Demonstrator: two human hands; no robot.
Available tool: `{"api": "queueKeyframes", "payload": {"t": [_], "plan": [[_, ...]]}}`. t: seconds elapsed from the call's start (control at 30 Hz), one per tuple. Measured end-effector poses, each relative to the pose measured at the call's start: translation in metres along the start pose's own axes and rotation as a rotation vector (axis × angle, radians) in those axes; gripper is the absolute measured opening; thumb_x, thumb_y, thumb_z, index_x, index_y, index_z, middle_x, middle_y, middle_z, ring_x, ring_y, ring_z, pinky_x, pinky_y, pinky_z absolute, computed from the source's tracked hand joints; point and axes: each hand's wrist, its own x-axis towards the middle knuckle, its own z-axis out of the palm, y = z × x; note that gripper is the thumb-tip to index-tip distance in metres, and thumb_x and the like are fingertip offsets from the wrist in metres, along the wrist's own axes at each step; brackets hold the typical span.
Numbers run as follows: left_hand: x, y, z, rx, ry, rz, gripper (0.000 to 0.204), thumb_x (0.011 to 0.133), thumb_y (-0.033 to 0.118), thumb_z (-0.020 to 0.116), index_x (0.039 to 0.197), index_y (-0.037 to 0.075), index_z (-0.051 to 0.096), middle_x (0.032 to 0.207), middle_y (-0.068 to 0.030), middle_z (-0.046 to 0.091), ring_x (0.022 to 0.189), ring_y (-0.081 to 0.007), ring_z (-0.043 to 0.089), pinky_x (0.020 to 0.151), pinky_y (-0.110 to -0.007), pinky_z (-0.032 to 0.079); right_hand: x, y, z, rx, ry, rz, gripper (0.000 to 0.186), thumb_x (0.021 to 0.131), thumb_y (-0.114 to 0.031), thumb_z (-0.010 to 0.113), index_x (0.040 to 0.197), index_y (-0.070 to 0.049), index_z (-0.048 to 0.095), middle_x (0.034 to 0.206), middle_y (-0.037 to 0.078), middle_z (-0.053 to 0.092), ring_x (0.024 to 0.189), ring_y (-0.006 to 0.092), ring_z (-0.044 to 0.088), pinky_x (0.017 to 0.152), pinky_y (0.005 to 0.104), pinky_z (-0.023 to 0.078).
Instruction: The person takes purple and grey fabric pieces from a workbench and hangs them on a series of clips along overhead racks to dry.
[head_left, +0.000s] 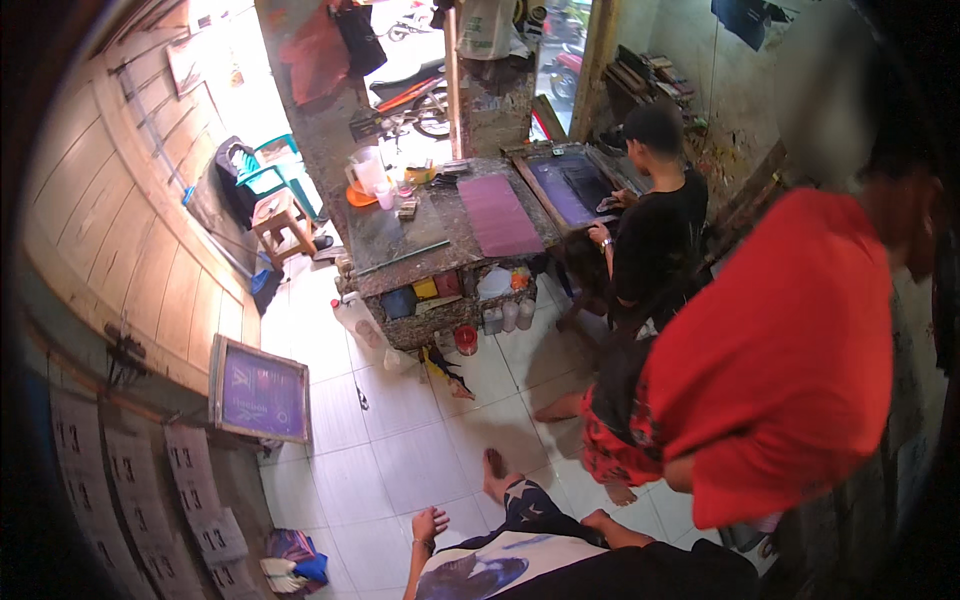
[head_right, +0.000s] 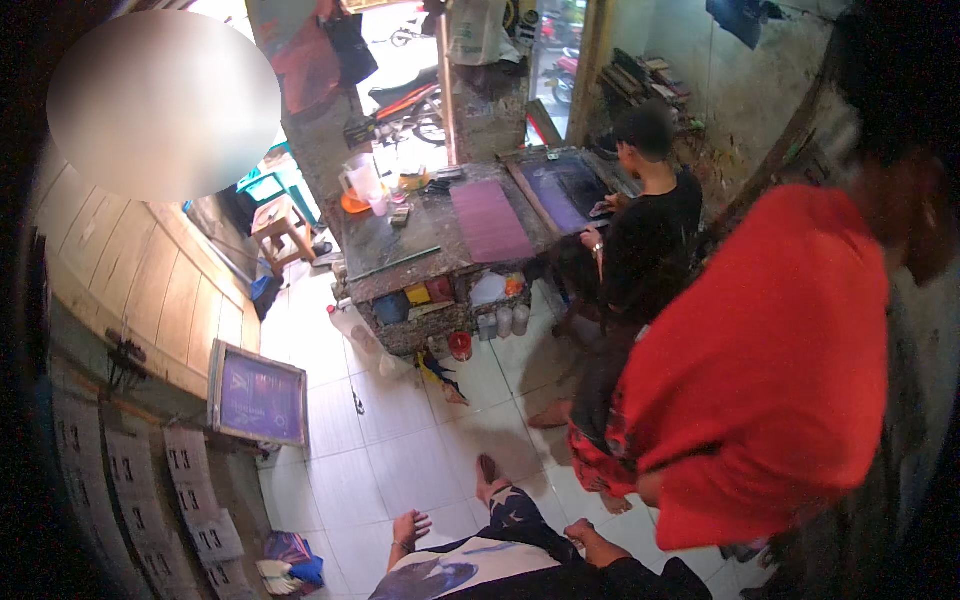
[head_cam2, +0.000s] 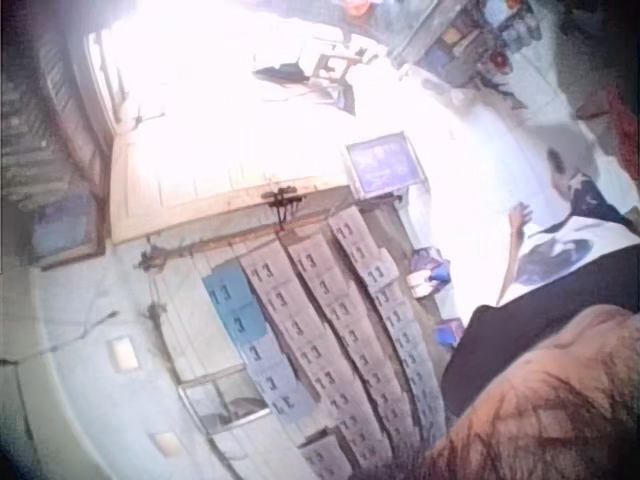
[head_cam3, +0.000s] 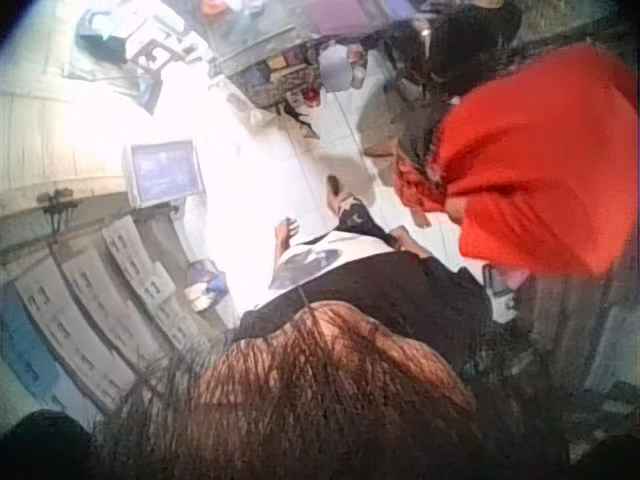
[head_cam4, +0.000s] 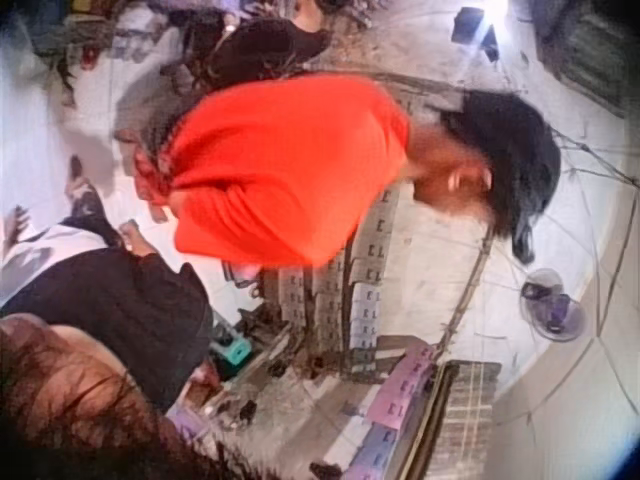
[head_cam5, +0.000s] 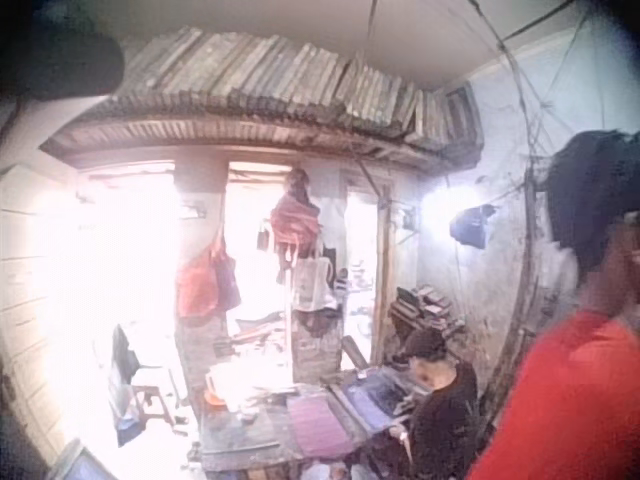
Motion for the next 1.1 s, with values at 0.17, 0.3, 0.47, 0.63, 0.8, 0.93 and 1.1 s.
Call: {"api": "queueKeyframes", "payload": {"t": [0.17, 0.3, 0.47, 0.63, 0.8, 0.93, 1.1], "plan": [[0.043, 0.019, -0.044, 0.085, 0.110, -0.213, 0.031, 0.085, 0.024, 0.046, 0.101, -0.003, 0.048, 0.093, -0.0152, 0.059, 0.071, -0.0299, 0.061, 0.059, -0.038, 0.050, 0.066, -0.103, -0.005, 0.067, -0.032, -0.073, 0.023, 0.074, -0.028, 0.057, 0.084, -0.009, 0.066, 0.074, 0.007, 0.064, 0.066, 0.0182, 0.062, 0.060, 0.0310, 0.051], [0.082, 0.069, -0.098, 0.113, 0.203, -0.210, 0.033, 0.084, 0.021, 0.046, 0.100, -0.008, 0.047, 0.093, -0.0169, 0.058, 0.072, -0.0320, 0.062, 0.060, -0.039, 0.050, 0.085, -0.226, -0.055, 0.424, -0.025, -0.222, 0.015, 0.074, -0.009, 0.049, 0.073, -0.002, 0.061, 0.065, 0.010, 0.061, 0.052, 0.0184, 0.060, 0.047, 0.0292, 0.050], [0.149, 0.144, -0.134, -0.105, 0.226, -0.103, 0.035, 0.083, 0.018, 0.046, 0.100, -0.013, 0.047, 0.093, -0.0190, 0.057, 0.073, -0.0346, 0.062, 0.062, -0.039, 0.051, 0.043, -0.400, -0.153, 0.697, 0.060, -0.488, 0.014, 0.078, -0.014, 0.052, 0.082, -0.002, 0.058, 0.070, 0.007, 0.060, 0.059, 0.0153, 0.060, 0.048, 0.0261, 0.048], [0.209, 0.273, -0.037, -0.093, 0.202, 0.019, 0.039, 0.083, 0.017, 0.044, 0.103, -0.017, 0.040, 0.102, -0.0228, 0.048, 0.089, -0.0351, 0.057, 0.061, -0.049, 0.053, 0.031, -0.489, -0.209, 0.818, 0.102, -0.552, 0.017, 0.080, -0.017, 0.052, 0.088, -0.003, 0.056, 0.076, 0.006, 0.061, 0.060, 0.0143, 0.060, 0.051, 0.0258, 0.048], [0.290, 0.387, -0.011, 0.123, 0.069, -0.061, 0.036, 0.083, 0.024, 0.046, 0.098, -0.008, 0.045, 0.091, -0.0192, 0.056, 0.077, -0.0336, 0.059, 0.059, -0.046, 0.051, 0.058, -0.503, -0.186, 0.879, 0.187, -0.298, 0.014, 0.078, -0.015, 0.053, 0.082, -0.003, 0.059, 0.071, 0.008, 0.061, 0.057, 0.0167, 0.059, 0.049, 0.0285, 0.049], [0.333, 0.479, -0.014, 0.212, 0.034, -0.061, 0.034, 0.082, 0.030, 0.046, 0.095, -0.001, 0.048, 0.085, -0.0151, 0.060, 0.072, -0.0311, 0.060, 0.057, -0.043, 0.050, 0.085, -0.485, -0.131, 0.894, 0.110, 0.046, 0.015, 0.075, -0.012, 0.054, 0.082, 0.000, 0.059, 0.071, 0.012, 0.061, 0.057, 0.0203, 0.061, 0.049, 0.0322, 0.050], [0.322, 0.583, 0.038, 0.379, 0.059, -0.051, 0.032, 0.083, 0.032, 0.044, 0.096, 0.003, 0.046, 0.088, -0.0127, 0.059, 0.072, -0.0280, 0.060, 0.057, -0.039, 0.049, 0.065, -0.504, -0.109, 1.197, 0.138, 0.153, 0.018, 0.072, -0.011, 0.056, 0.084, 0.003, 0.059, 0.070, 0.012, 0.061, 0.055, 0.0212, 0.061, 0.046, 0.0337, 0.051]]}}
